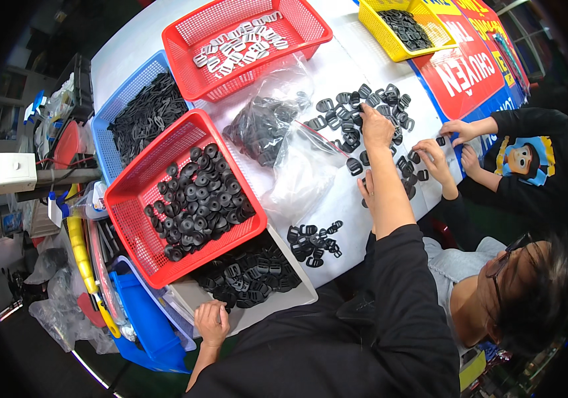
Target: The person sorts black plastic components from a white bin and places them into a plastic bag, while other people nearby perform similar sorting tasks on a table.
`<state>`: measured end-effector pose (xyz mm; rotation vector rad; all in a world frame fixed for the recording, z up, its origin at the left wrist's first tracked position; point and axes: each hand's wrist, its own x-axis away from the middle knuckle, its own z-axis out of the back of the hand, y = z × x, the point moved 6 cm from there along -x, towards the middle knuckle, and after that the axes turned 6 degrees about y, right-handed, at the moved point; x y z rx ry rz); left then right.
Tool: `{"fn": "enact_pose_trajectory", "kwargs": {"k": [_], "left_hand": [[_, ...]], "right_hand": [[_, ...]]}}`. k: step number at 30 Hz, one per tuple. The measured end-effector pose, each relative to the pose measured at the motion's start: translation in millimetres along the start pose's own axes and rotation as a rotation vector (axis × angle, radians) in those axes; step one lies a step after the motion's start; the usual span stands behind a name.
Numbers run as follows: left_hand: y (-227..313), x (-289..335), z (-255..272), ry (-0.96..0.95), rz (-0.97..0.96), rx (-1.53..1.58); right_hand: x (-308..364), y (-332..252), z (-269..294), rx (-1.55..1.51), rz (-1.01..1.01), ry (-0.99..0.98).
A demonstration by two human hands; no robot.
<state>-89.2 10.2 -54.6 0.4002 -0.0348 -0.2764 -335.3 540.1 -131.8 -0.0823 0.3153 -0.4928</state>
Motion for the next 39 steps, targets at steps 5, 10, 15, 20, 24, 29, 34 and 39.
{"fn": "enact_pose_trajectory", "kwargs": {"k": [5,10,15,20,24,29,34,39], "left_hand": [[-1.1,1.1,-1.4,0.001,0.001,0.010],[-1.2,-0.4,-1.5,0.005,-0.009,0.013],[0.2,-0.5,1.6,0.015,-0.001,-0.001],[-0.8,-0.2,-0.9,-0.003,-0.007,0.012],[-1.8,2.4,-1.7,-0.025,-0.004,0.002],[1.6,-0.5,-1.2,-0.016,-0.011,0.010],[-1.2,-0.7,-2.1,-0.008,-0.021,0.008],[0.2,1.0,-0.1,0.003,-0.002,0.012]], "right_hand": [[-2.6,-7.0,-8.8,0.041,0.056,0.028],[-13.5,-9.9,-23.8,0.223,0.049,0.034],[-29.8,39.2,3.1,-0.189,-0.346,0.105],[-24.4,157.1,30.9,-0.472,-0.500,0.326],[-8.6,198.5,33.7,-0.445,-0.656,0.275],[2.0,218.7,39.4,-0.257,-0.710,0.244],[8.8,194.7,60.3,0.159,-0.514,0.403],[28.4,69.2,63.8,-0.183,-0.226,0.287]]}}
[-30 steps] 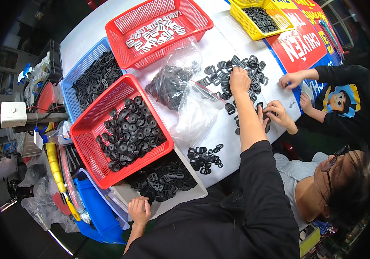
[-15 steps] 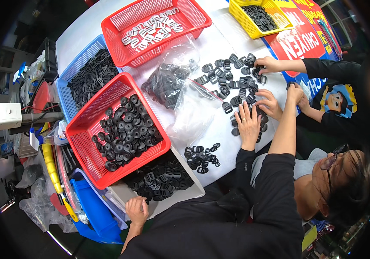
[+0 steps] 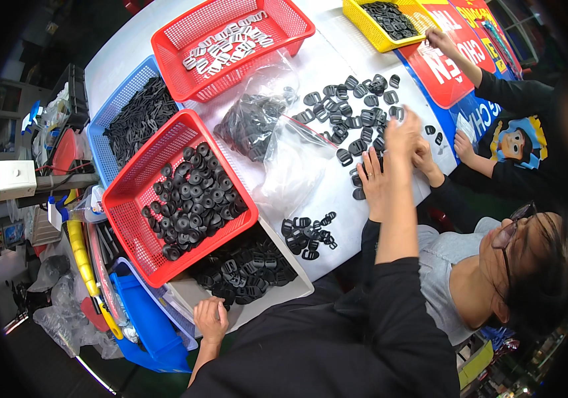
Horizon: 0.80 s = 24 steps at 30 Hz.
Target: The person sorts black plastic components from a white bin and places them into a plastic bag, while other people nearby perform similar sorting tasks on a table.
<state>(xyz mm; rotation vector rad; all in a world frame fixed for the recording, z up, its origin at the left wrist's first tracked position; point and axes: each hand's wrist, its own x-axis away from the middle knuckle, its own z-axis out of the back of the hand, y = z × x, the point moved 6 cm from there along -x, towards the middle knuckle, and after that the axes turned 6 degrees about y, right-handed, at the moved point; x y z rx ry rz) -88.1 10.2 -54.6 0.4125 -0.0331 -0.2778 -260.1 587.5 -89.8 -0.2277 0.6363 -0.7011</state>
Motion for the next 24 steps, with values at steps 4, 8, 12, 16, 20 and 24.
{"fn": "enact_pose_trajectory", "kwargs": {"k": [4,8,12,16,20,24], "left_hand": [[0.7,-1.7,1.1,0.015,-0.006,0.029],[-1.2,-0.3,0.4,0.020,-0.024,0.027],[-0.7,0.7,0.8,0.020,-0.023,0.036],[-1.2,3.2,0.8,0.018,-0.025,0.038],[-0.1,2.2,1.6,0.023,-0.031,0.040],[-0.2,2.0,2.5,0.026,-0.018,0.046]], "right_hand": [[73.2,-68.6,-24.1,-0.101,-0.060,-0.134],[128.9,-103.0,-47.6,0.042,-0.170,-0.415],[146.8,-120.5,-48.0,-0.129,-0.102,-0.373],[153.9,-137.7,-34.4,-0.098,0.027,-0.305],[183.9,-165.1,-24.7,-0.254,0.135,-0.423],[210.6,-180.5,-20.6,-0.421,0.117,-0.502]]}}
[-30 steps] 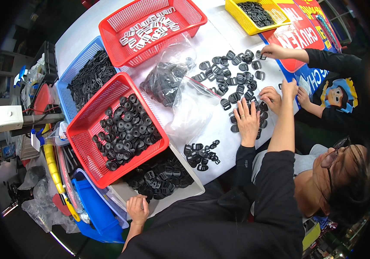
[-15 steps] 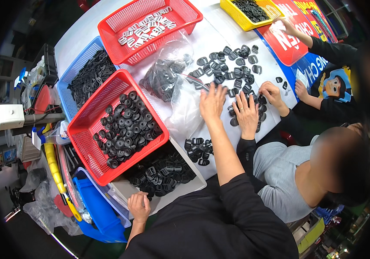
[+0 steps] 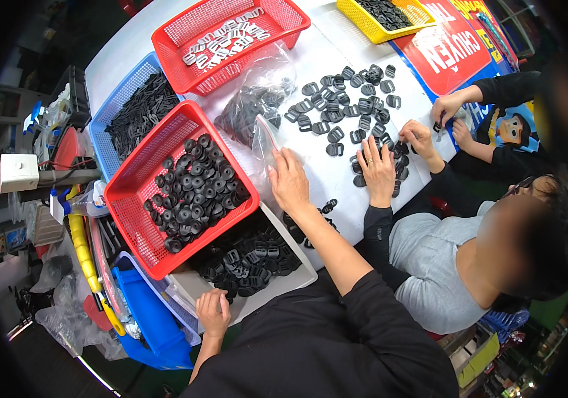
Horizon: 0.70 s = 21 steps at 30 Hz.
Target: The person sorts black plastic components from a white bin and places them into a plastic bag, while other people nearby perform similar sorting tasks on a table.
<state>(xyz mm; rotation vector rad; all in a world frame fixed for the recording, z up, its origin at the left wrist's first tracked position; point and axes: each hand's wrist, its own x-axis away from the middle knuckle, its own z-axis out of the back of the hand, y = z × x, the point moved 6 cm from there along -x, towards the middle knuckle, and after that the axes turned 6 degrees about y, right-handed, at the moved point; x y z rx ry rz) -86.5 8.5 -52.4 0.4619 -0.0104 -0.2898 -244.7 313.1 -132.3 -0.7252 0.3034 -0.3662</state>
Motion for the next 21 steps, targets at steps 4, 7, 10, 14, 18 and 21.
{"fn": "enact_pose_trajectory", "kwargs": {"k": [4,7,10,14,18,21], "left_hand": [[0.1,-0.5,-0.1,0.006,-0.005,-0.002],[0.3,-0.3,-0.1,0.006,0.000,-0.005],[0.2,0.9,-0.8,0.012,-0.005,-0.002],[1.9,1.1,0.1,0.010,-0.011,0.006],[4.5,0.2,2.4,0.051,-0.029,0.012],[4.1,-0.8,1.6,0.074,-0.043,0.024]], "right_hand": [[3.1,-2.8,-3.4,-0.022,0.057,-0.020],[0.4,-3.5,-0.9,-0.108,0.008,-0.059],[-0.3,-3.6,1.4,-0.208,-0.061,-0.167],[-0.6,-9.9,-6.9,-0.288,-0.062,-0.265],[2.0,-21.9,-28.6,-0.501,-0.102,-0.428],[-3.3,-15.7,-36.5,-0.452,-0.071,-0.416]]}}
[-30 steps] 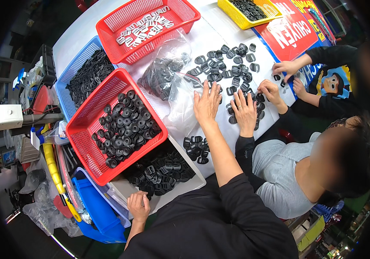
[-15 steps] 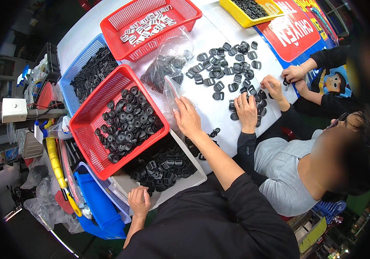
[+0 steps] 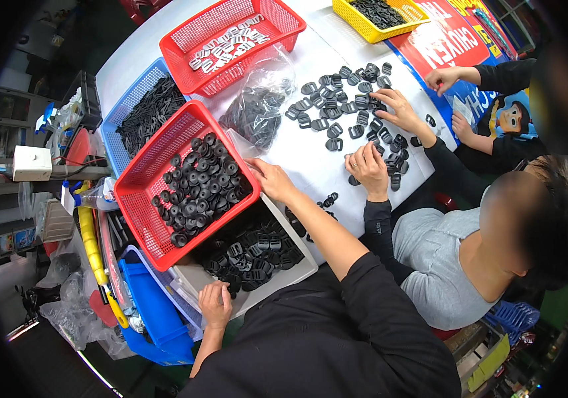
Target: The person sorts black plastic components from a white bin and places them into a plastic bag, while other people nearby perform similar sorting tasks on a table.
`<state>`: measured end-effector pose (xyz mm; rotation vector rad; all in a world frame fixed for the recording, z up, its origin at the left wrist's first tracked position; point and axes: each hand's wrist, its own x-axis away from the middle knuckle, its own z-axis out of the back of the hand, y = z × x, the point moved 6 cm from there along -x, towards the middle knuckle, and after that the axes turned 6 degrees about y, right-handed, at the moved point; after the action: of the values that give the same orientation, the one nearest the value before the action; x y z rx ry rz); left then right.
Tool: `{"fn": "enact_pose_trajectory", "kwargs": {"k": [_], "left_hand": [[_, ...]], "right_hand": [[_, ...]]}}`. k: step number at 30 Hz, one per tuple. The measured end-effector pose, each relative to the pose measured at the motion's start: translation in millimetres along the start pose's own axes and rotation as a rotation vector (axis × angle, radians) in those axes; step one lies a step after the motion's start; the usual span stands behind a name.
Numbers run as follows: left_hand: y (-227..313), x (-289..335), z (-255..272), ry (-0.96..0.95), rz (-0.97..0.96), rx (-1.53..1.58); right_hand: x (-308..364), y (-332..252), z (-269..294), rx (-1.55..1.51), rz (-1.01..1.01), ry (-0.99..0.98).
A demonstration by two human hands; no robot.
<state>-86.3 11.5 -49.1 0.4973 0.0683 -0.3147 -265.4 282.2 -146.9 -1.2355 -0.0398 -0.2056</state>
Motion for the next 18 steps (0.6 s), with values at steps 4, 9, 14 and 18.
{"fn": "enact_pose_trajectory", "kwargs": {"k": [4,9,14,18], "left_hand": [[-2.7,3.7,1.9,0.022,0.016,0.001],[-6.2,5.1,1.8,0.029,0.032,0.006],[-6.5,5.3,3.3,0.042,0.039,0.020],[-4.7,5.1,4.7,0.042,0.037,0.029]], "right_hand": [[-3.7,-15.5,4.2,0.132,-0.015,-0.073],[10.8,-45.4,33.5,0.274,-0.003,0.090],[51.8,-80.2,35.0,0.253,0.184,0.237],[103.7,-87.5,15.5,0.495,0.427,0.187]]}}
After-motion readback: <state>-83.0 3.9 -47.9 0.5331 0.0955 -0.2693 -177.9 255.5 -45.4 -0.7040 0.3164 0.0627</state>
